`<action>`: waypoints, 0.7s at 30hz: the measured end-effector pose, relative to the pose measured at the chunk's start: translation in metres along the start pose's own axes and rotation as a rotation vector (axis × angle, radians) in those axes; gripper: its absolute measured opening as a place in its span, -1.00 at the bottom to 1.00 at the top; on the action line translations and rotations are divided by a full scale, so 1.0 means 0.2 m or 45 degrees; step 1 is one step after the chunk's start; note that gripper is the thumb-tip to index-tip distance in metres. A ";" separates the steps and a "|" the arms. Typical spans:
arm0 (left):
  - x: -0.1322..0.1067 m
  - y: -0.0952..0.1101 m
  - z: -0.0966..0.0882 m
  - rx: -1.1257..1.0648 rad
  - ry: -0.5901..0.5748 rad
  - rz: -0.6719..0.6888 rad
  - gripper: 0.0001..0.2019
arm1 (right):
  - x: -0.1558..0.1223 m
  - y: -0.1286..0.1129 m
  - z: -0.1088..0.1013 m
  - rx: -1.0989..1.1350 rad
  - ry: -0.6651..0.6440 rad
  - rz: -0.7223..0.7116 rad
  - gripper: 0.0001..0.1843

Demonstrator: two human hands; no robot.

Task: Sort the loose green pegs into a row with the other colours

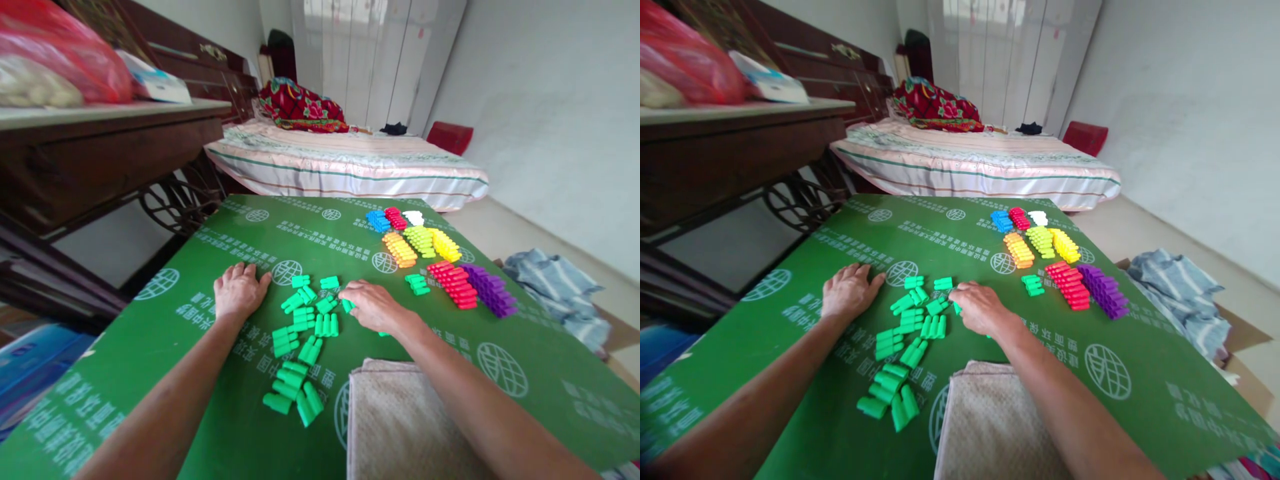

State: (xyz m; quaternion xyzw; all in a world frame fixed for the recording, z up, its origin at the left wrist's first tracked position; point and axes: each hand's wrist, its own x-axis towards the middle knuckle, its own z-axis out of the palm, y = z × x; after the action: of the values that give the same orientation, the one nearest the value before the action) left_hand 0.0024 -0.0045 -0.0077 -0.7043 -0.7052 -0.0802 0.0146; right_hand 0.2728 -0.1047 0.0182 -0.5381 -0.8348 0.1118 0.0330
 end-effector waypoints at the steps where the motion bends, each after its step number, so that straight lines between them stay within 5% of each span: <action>1: 0.00 0.00 0.00 -0.007 -0.003 -0.001 -0.39 | -0.03 0.01 -0.01 0.003 0.023 0.042 -0.69; 11: 0.03 -0.02 0.01 -0.041 -0.034 0.000 -0.38 | -0.46 0.29 0.02 -0.046 0.311 1.057 -0.45; 21: 0.02 0.01 -0.01 -0.002 -0.046 -0.014 -0.39 | -0.46 0.35 0.05 -0.110 0.283 1.186 -0.43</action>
State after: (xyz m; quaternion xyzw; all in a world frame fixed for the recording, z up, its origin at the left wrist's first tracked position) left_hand 0.0035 0.0001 -0.0048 -0.7017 -0.7092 -0.0679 0.0007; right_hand 0.3716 -0.1624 -0.0009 -0.8643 -0.5004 0.0215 0.0460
